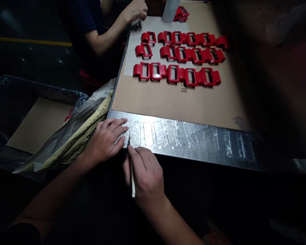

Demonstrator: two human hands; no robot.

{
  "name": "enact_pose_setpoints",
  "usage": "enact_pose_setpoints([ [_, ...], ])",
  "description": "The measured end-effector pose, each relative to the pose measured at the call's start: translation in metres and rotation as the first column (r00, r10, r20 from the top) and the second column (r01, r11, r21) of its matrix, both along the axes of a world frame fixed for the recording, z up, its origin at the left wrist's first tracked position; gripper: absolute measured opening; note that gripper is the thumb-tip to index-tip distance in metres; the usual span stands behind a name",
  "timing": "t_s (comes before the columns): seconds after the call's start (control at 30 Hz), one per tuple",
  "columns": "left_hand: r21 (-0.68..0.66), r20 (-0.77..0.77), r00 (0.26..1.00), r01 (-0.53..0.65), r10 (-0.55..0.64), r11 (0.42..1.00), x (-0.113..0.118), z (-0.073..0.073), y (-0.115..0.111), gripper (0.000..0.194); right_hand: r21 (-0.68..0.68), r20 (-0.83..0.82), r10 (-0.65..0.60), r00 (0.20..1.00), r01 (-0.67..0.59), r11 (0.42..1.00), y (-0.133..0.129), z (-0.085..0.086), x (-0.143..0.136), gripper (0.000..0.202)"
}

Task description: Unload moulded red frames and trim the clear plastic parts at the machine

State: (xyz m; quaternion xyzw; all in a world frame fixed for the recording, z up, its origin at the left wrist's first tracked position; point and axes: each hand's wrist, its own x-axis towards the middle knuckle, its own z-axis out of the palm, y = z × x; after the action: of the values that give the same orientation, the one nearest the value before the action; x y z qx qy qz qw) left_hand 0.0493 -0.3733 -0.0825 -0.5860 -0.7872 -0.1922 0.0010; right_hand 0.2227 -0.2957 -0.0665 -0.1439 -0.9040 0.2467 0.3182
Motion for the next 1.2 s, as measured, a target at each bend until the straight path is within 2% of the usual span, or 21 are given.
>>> enact_pose_setpoints([
  [0.13, 0.003, 0.006, 1.000, -0.002, 0.002, 1.000, 0.001, -0.001, 0.000, 0.030, 0.001, 0.013, 0.015, 1.000, -0.015, 1.000, -0.004, 0.003, 0.007, 0.041],
  [0.37, 0.003, 0.009, 1.000, -0.003, 0.003, 1.000, 0.001, 0.000, -0.001, 0.030, -0.067, 0.067, 0.030, 0.997, -0.025, 0.997, 0.007, 0.013, 0.007, 0.029],
  [0.57, -0.004, 0.008, 1.000, -0.001, 0.001, 1.000, 0.001, 0.002, -0.001, 0.029, -0.038, 0.137, 0.037, 0.990, -0.032, 0.999, 0.007, 0.018, 0.010, 0.026],
  [0.77, -0.035, 0.016, 1.000, -0.015, 0.015, 0.999, 0.002, 0.003, -0.001, 0.030, -0.199, 0.138, 0.087, 0.987, -0.059, 0.978, 0.016, 0.020, 0.015, 0.028],
  [0.87, -0.033, 0.015, 1.000, -0.016, 0.017, 0.999, 0.002, 0.003, -0.001, 0.030, -0.216, 0.140, 0.093, 0.986, -0.061, 0.974, 0.019, 0.022, 0.016, 0.028],
  [1.1, -0.040, 0.007, 0.999, -0.031, 0.031, 0.999, 0.002, 0.002, -0.002, 0.030, -0.133, 0.105, 0.077, 0.992, -0.063, 0.989, 0.002, 0.020, 0.028, 0.029],
  [1.2, -0.044, 0.010, 0.999, -0.034, 0.034, 0.998, 0.003, 0.002, -0.001, 0.030, -0.160, 0.103, 0.089, 0.991, -0.072, 0.984, -0.005, 0.023, 0.040, 0.025],
])
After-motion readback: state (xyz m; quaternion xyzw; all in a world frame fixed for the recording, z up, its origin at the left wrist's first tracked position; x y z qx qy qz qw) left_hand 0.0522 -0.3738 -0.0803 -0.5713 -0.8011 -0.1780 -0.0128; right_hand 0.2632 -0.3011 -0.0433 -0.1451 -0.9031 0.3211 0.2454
